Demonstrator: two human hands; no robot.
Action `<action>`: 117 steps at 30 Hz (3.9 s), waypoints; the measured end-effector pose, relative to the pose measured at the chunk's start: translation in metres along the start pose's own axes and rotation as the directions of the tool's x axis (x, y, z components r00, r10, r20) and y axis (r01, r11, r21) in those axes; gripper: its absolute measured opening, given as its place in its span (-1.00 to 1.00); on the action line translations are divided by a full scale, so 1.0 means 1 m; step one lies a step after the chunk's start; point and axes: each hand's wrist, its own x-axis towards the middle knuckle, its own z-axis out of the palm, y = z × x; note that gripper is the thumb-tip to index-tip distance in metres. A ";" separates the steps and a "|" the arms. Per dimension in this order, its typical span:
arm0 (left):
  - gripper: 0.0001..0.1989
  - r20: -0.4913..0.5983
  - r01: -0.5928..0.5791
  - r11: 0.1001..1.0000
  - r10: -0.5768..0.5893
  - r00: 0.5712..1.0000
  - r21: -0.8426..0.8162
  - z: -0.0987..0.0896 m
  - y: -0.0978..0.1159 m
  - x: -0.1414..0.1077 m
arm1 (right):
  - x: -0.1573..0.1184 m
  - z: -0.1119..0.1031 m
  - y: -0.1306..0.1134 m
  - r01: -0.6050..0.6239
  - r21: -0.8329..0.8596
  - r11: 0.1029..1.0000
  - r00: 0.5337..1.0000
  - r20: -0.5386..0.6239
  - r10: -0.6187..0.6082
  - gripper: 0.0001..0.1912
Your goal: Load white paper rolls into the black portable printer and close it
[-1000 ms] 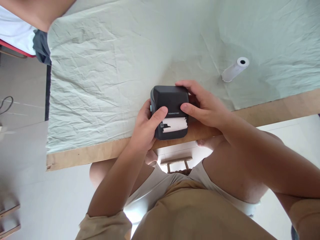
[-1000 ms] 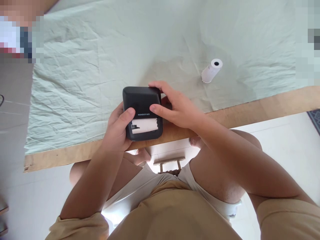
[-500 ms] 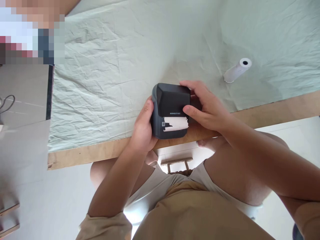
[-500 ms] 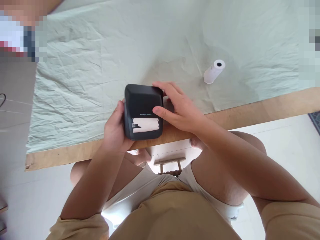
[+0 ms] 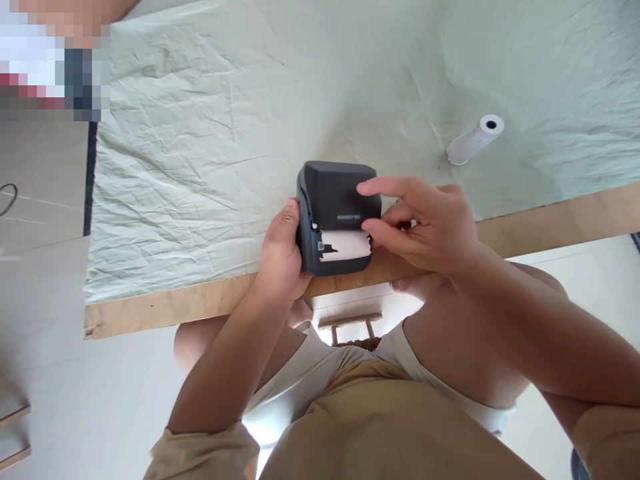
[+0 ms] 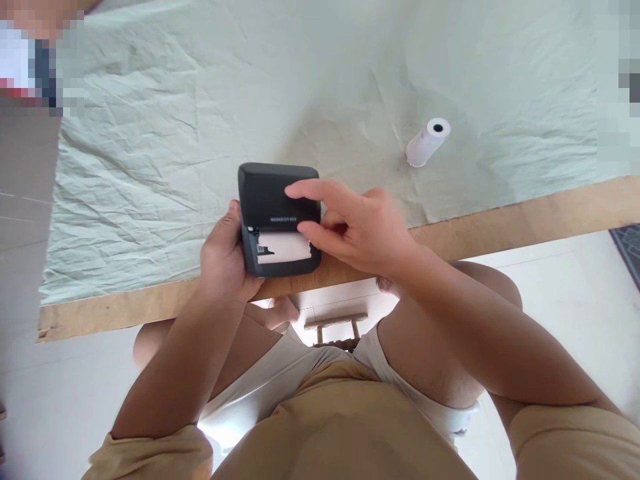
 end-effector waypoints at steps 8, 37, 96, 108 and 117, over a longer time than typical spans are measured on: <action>-0.63 -0.062 0.017 1.000 -0.016 0.998 0.019 0.000 -0.001 0.001 | 0.023 0.010 -0.011 0.068 0.007 0.998 0.945 -0.322 -0.062 -0.78; -0.62 0.008 0.074 0.997 -0.074 0.997 0.034 -0.004 0.000 -0.004 | 0.023 -0.009 -0.019 0.014 -0.387 0.922 0.961 -0.249 -0.119 -0.77; -0.63 -0.118 0.069 0.994 -0.059 0.991 0.085 -0.007 -0.001 -0.006 | 0.001 -0.074 0.083 -0.155 -0.389 0.908 0.915 -0.404 -0.016 -0.52; -0.65 -0.120 0.011 0.998 -0.004 0.993 0.055 -0.003 -0.001 -0.004 | -0.001 -0.075 0.099 -0.478 -0.273 0.835 0.878 -0.146 0.456 -0.16; -0.55 0.059 0.010 0.998 -0.013 0.998 0.056 -0.002 0.001 -0.004 | -0.004 -0.093 0.099 -0.416 -0.248 0.875 0.896 -0.275 0.349 -0.26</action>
